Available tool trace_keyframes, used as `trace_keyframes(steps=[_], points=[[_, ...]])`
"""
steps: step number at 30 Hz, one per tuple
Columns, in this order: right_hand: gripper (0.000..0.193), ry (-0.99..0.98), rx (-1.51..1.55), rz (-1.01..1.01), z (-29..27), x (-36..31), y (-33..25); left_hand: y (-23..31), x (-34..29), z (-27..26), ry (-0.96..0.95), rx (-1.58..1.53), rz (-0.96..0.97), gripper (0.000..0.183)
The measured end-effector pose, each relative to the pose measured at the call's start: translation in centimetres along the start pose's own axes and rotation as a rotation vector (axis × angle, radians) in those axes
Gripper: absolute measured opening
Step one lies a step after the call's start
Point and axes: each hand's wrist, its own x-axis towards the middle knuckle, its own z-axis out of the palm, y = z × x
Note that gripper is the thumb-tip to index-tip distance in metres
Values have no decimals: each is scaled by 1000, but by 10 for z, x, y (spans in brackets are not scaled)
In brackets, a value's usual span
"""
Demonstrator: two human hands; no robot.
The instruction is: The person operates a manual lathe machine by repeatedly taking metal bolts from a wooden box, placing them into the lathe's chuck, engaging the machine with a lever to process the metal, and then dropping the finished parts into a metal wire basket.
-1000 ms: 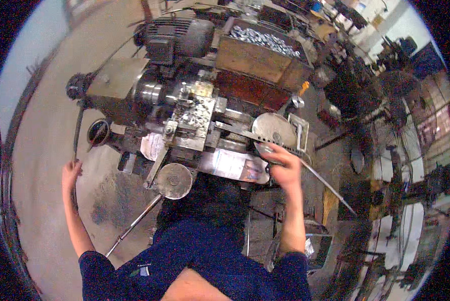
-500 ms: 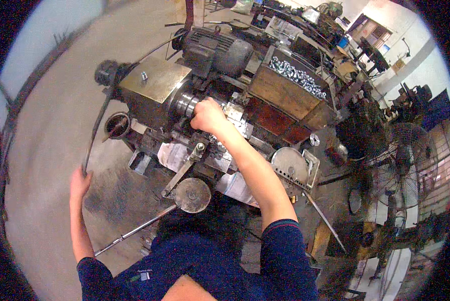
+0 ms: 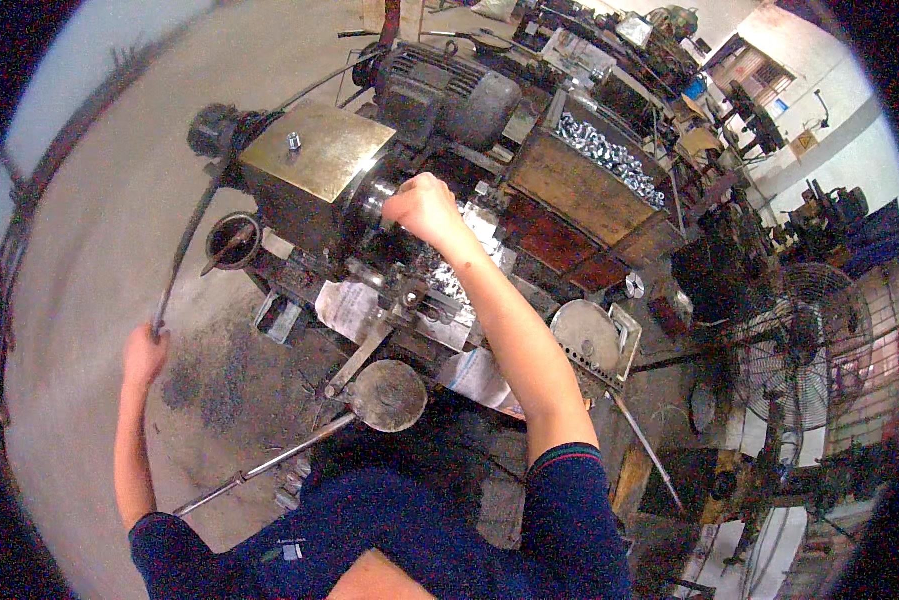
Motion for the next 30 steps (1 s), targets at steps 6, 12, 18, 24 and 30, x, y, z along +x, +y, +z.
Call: trace_keyframes(steps=[6, 12, 18, 24, 30], points=[[30, 25, -42, -42, 3, 11, 3, -97, 89, -18, 177, 422, 79, 9], [23, 123, 3, -169, -9, -13, 1, -67, 93, -23, 164, 166, -51, 22], [22, 432, 56, -382, -75, -101, 47, 42, 57, 80, 266, -721, -1, 42], [22, 503, -94, -66, -121, -217, 147, 111, 40, 188, -372, -52, 344, 39], [26, 532, -131, 629, -149, -331, 240, 111, 79, 167, -245, 426, 674, 22]])
